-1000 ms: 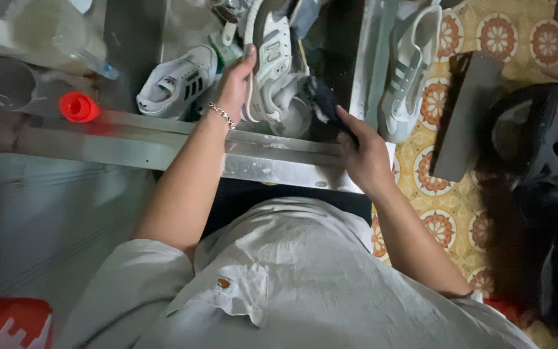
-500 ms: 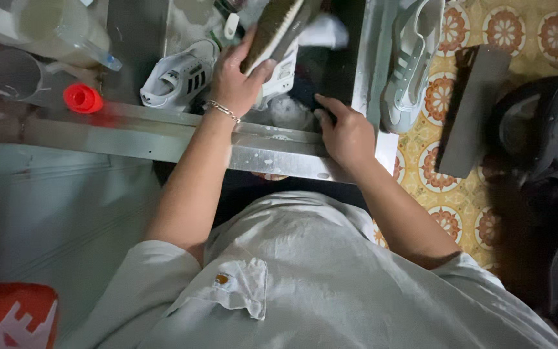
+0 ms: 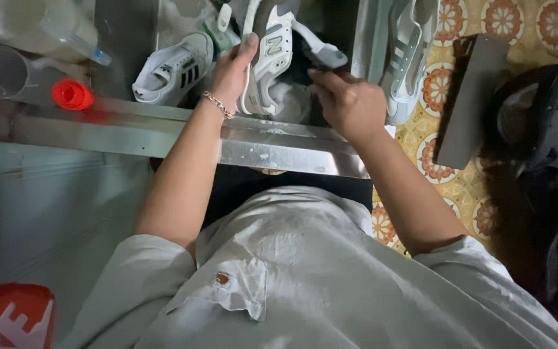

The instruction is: The person scrubs a white sneaker with a red brush and a black brush in a sink, rinsing it with water. They then remove the shoelaces and scrub them separately under running water.

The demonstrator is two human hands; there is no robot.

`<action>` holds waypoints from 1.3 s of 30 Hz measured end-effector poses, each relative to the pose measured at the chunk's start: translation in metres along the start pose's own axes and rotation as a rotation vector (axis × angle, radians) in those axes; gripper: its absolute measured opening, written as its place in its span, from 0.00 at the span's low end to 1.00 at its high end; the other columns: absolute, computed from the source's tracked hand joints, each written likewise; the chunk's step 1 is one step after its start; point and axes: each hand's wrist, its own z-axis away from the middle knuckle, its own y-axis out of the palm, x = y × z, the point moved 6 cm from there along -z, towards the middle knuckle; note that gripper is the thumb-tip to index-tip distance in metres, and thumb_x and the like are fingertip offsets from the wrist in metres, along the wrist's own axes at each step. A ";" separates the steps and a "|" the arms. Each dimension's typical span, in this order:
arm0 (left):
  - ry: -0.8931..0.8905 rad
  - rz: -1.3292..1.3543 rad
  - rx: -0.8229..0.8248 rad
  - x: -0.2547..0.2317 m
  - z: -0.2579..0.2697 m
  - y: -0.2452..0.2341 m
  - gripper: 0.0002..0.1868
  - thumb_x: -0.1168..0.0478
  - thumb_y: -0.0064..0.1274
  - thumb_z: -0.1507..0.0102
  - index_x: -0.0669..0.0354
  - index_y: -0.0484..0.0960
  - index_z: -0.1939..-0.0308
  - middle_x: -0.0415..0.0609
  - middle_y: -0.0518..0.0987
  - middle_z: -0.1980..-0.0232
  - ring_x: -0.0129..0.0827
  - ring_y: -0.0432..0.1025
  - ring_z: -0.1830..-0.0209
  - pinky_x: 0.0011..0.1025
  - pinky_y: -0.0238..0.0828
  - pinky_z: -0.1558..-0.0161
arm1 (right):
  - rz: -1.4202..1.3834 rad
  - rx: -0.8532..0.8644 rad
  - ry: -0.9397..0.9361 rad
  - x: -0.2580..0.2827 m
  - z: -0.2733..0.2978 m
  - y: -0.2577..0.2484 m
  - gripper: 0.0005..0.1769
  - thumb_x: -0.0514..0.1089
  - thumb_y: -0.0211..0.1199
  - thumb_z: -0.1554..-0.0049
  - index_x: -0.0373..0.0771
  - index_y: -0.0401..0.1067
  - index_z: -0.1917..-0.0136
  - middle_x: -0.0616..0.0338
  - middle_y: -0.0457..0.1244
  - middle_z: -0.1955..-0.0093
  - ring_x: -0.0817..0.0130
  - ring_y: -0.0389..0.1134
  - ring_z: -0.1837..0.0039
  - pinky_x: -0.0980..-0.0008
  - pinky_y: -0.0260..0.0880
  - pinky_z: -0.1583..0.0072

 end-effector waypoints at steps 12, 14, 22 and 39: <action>-0.093 0.233 0.096 -0.008 0.008 -0.002 0.51 0.15 0.55 0.44 0.45 1.00 0.36 0.39 0.98 0.32 0.30 0.89 0.29 0.31 0.82 0.30 | -0.004 0.248 -0.034 -0.008 -0.017 -0.010 0.19 0.68 0.67 0.20 0.75 0.92 0.24 0.65 0.83 0.52 0.52 0.82 0.58 0.52 0.75 0.63; -0.180 0.216 0.046 -0.002 0.009 -0.001 0.52 0.15 0.56 0.47 0.43 0.99 0.33 0.36 0.97 0.29 0.29 0.87 0.26 0.33 0.81 0.30 | -0.180 0.412 0.012 -0.002 -0.010 -0.006 0.25 0.70 0.58 0.18 0.71 0.90 0.21 0.67 0.84 0.50 0.58 0.82 0.57 0.56 0.74 0.62; -0.002 -0.100 0.037 0.006 -0.001 -0.009 0.43 0.05 0.39 0.41 0.38 0.74 0.69 0.35 0.79 0.64 0.33 0.73 0.55 0.34 0.60 0.48 | -0.020 0.460 0.088 -0.004 -0.009 -0.008 0.21 0.70 0.64 0.22 0.73 0.91 0.24 0.52 0.75 0.64 0.39 0.77 0.63 0.43 0.70 0.66; 0.060 0.067 0.007 0.004 0.001 -0.006 0.35 0.12 0.49 0.40 0.34 0.81 0.65 0.34 0.82 0.59 0.34 0.76 0.51 0.33 0.65 0.47 | -0.073 0.190 0.090 -0.010 0.015 -0.002 0.13 0.54 0.67 0.18 0.67 0.93 0.37 0.67 0.81 0.56 0.58 0.76 0.67 0.56 0.62 0.71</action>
